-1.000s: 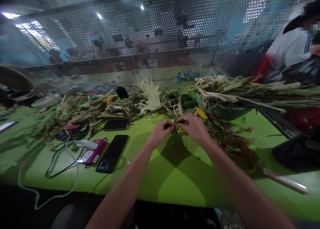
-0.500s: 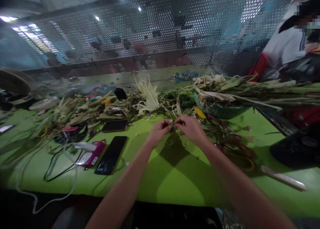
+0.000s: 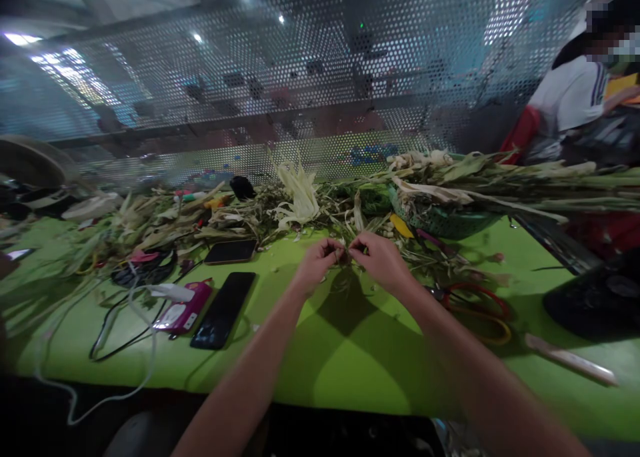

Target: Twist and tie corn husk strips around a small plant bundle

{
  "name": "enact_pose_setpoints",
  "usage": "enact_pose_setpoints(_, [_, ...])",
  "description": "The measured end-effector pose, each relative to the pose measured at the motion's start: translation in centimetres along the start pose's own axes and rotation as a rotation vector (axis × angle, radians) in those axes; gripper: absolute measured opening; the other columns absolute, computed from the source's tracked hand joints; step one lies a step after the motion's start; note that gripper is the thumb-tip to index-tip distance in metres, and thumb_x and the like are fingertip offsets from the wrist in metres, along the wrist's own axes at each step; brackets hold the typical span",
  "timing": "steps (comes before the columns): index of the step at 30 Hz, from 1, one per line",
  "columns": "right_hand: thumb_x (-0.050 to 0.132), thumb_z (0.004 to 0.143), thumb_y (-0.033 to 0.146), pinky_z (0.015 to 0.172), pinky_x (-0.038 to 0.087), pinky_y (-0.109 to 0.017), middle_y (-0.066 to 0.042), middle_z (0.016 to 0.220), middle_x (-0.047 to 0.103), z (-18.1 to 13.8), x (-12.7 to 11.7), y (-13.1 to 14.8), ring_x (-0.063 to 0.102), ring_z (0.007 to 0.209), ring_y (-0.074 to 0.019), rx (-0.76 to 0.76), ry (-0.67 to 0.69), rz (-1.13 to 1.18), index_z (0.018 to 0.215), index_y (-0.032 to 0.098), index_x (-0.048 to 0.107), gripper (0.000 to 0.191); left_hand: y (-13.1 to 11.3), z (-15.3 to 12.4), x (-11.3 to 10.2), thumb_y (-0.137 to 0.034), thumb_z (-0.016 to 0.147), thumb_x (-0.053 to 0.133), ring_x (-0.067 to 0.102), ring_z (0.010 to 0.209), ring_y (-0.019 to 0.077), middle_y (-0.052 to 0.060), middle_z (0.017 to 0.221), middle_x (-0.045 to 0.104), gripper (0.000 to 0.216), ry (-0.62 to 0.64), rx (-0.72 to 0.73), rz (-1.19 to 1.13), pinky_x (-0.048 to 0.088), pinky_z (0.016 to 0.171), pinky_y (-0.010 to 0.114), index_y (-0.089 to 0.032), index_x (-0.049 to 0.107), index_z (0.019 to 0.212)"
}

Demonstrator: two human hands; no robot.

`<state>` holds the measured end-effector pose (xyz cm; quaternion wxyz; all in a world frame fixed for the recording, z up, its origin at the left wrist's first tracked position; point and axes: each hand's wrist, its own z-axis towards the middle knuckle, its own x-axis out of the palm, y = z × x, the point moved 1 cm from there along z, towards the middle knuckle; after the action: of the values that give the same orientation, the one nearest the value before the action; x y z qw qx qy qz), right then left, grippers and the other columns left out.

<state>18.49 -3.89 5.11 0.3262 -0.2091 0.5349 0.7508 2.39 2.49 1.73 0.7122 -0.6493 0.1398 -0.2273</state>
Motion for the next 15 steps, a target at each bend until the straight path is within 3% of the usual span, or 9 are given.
enact_pose_setpoints(8, [0.061, 0.083, 0.023, 0.065, 0.040, -0.027, -0.004, 0.083, 0.063, -0.4, -0.4, 1.8, 0.059, 0.075, -0.0169, -0.169, 0.035, -0.083, 0.076, 0.020, 0.067, 0.010, 0.4, 0.4, -0.5, -0.015, 0.064, 0.072, 0.057, 0.067, 0.0090, -0.002, 0.070, 0.063, 0.018, -0.069, -0.026, 0.007, 0.044, 0.070, 0.023, -0.013, 0.062, 0.078])
enact_pose_setpoints(15, [0.062, 0.079, 0.022, 0.077, 0.048, -0.030, -0.003, 0.089, 0.071, 0.0, 0.9, -0.2, 0.066, 0.083, -0.0188, -0.019, 0.016, 0.203, 0.092, 0.021, 0.066, 0.013, 0.0, -0.1, -0.5, -0.011, 0.066, 0.067, 0.058, 0.071, 0.0104, -0.001, 0.076, 0.065, 0.016, -0.062, 0.045, 0.187, 0.045, 0.070, 0.023, -0.015, 0.065, 0.081])
